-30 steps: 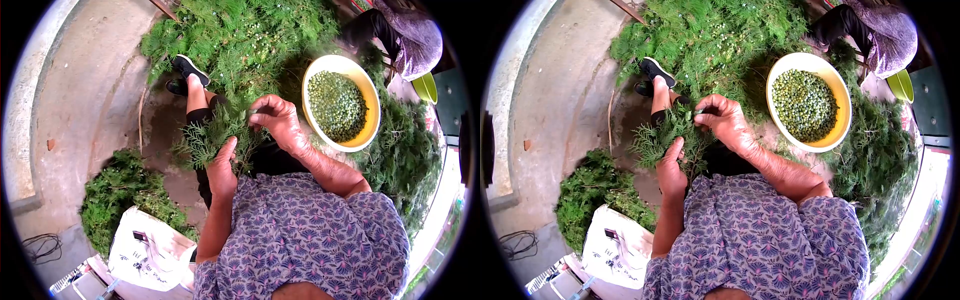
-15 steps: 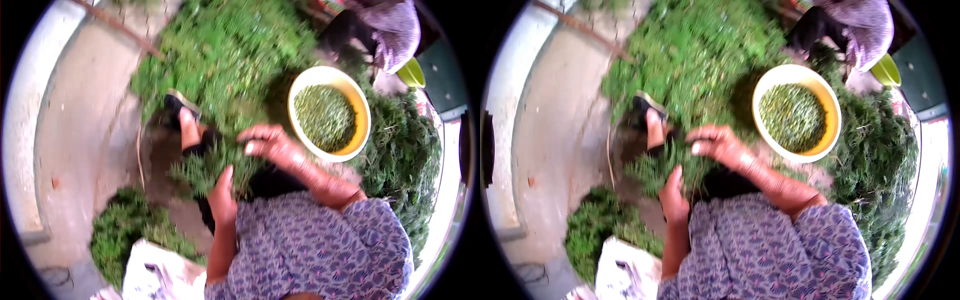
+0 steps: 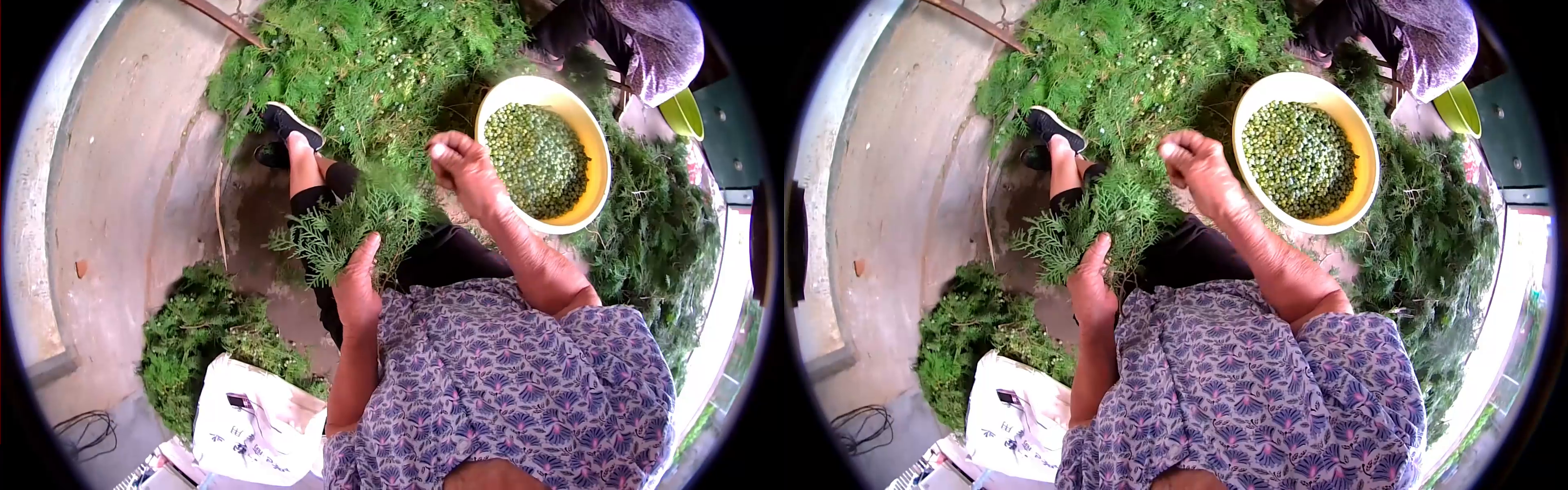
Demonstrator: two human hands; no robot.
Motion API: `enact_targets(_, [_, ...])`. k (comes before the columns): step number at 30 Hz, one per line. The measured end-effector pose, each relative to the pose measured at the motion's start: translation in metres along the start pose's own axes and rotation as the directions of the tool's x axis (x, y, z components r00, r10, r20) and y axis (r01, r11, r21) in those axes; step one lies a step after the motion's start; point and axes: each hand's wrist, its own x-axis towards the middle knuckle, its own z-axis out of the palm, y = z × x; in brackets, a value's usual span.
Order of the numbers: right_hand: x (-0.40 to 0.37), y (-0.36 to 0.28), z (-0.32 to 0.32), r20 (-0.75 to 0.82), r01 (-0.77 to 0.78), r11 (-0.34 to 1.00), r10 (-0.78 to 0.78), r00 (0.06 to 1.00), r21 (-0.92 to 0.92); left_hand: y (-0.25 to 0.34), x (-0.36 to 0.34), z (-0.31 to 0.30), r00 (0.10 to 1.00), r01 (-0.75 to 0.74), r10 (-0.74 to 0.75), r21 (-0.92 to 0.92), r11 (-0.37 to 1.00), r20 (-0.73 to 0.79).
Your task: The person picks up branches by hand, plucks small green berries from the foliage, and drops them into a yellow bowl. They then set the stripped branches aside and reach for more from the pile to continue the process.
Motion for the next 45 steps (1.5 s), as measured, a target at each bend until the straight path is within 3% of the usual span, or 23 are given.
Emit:
enact_targets(3, [0.002,-0.007,0.002,0.102,-0.081,0.942,0.050,0.994,0.327,0.003,-0.001,-0.005,1.000,0.015,-0.016,0.038,0.999,0.019])
enact_targets(6, [-0.001,-0.009,0.011,0.281,-0.179,0.889,0.060,0.958,0.422,-0.004,0.002,-0.005,0.997,-0.053,0.055,-0.036,0.998,0.061])
enact_targets(8, [0.001,-0.004,0.011,0.323,-0.138,0.957,0.050,0.945,0.256,-0.009,0.006,-0.013,0.953,-0.275,0.244,0.177,0.945,0.181])
enact_targets(12, [-0.001,-0.007,0.016,0.454,-0.133,0.991,0.115,0.883,0.009,-0.002,0.003,-0.016,0.957,-0.262,0.211,0.288,0.921,0.197])
enact_targets(14, [0.001,-0.004,0.022,0.486,0.189,0.912,0.013,0.874,-0.364,0.002,0.004,-0.015,0.949,-0.279,0.210,0.316,0.907,0.237])
enact_targets(15, [0.002,-0.005,0.021,0.485,0.070,0.901,0.163,0.859,-0.427,0.003,0.003,-0.014,0.945,-0.287,0.216,0.305,0.908,0.246])
enact_targets(18, [0.005,0.002,0.015,0.521,0.061,0.914,0.173,0.836,-0.402,0.007,0.003,-0.014,0.932,-0.301,0.200,0.336,0.892,0.304])
enact_targets(20, [0.003,0.003,0.014,0.504,-0.068,0.916,0.278,0.818,-0.396,0.005,0.004,-0.016,0.929,-0.305,0.198,0.348,0.887,0.312])
enact_targets(24, [0.001,0.007,0.016,0.579,0.171,0.847,0.184,0.794,-0.504,0.002,0.003,-0.013,0.919,-0.340,0.221,0.372,0.864,0.326])
enact_targets(27, [-0.002,0.008,0.014,0.639,0.184,0.874,0.172,0.750,-0.450,0.004,0.001,-0.011,0.916,-0.363,0.232,0.427,0.828,0.328])
enact_targets(28, [-0.006,0.008,0.018,0.571,0.251,0.858,0.058,0.819,-0.447,0.005,0.001,-0.012,0.920,-0.370,0.240,0.485,0.793,0.310])
enact_targets(29, [-0.010,0.008,0.021,0.495,0.311,0.837,-0.057,0.867,-0.450,0.001,0.002,-0.011,0.942,-0.267,0.179,0.311,0.912,0.283])
enact_targets(30, [-0.014,0.008,0.027,0.468,0.525,0.646,-0.281,0.838,-0.553,0.001,0.001,-0.008,0.946,-0.258,0.171,0.316,0.913,0.275])
enact_targets(32, [-0.014,0.011,0.033,0.328,0.562,0.525,-0.475,0.817,-0.639,0.003,-0.002,-0.002,0.961,-0.199,0.146,0.220,0.955,0.233])
enact_targets(33, [-0.005,0.013,0.028,0.166,0.506,0.611,-0.526,0.834,-0.609,0.004,-0.002,-0.001,0.942,-0.287,0.241,0.186,0.940,0.234])
enact_targets(35, [0.003,-0.004,0.012,0.090,0.216,0.953,-0.201,0.975,-0.213,0.012,-0.003,-0.001,0.967,-0.210,0.173,0.197,0.958,0.189])
enact_targets(38, [0.002,-0.009,0.006,0.252,-0.137,0.910,0.037,0.967,0.392,0.019,-0.002,-0.003,0.994,-0.062,0.041,0.208,0.976,0.104])
enact_targets(39, [-0.002,-0.007,0.006,0.319,-0.182,0.879,0.036,0.947,0.441,0.013,0.002,-0.004,0.998,-0.011,0.008,0.045,0.999,0.055])
enact_targets(40, [-0.007,-0.003,0.006,0.384,-0.229,0.843,0.030,0.923,0.487,0.005,0.007,-0.004,0.999,0.032,-0.031,-0.121,0.992,0.014])
enact_targets(41, [-0.017,0.001,0.011,0.355,-0.253,0.834,0.073,0.932,0.491,-0.009,0.015,-0.005,0.994,-0.082,0.094,-0.202,0.976,0.048])
enact_targets(42, [-0.020,0.003,0.008,0.546,-0.328,0.858,0.068,0.835,0.395,-0.008,0.015,-0.006,0.995,-0.082,0.093,-0.200,0.976,0.047])
enact_targets(44, [-0.038,0.011,0.013,0.484,-0.322,0.933,0.210,0.850,0.162,-0.005,0.013,-0.008,0.999,0.035,-0.027,-0.219,0.975,0.041])
enact_targets(45, [-0.045,0.007,0.026,0.331,-0.299,0.953,0.296,0.896,-0.044,-0.003,0.011,-0.008,0.999,0.036,-0.027,-0.218,0.975,0.043])
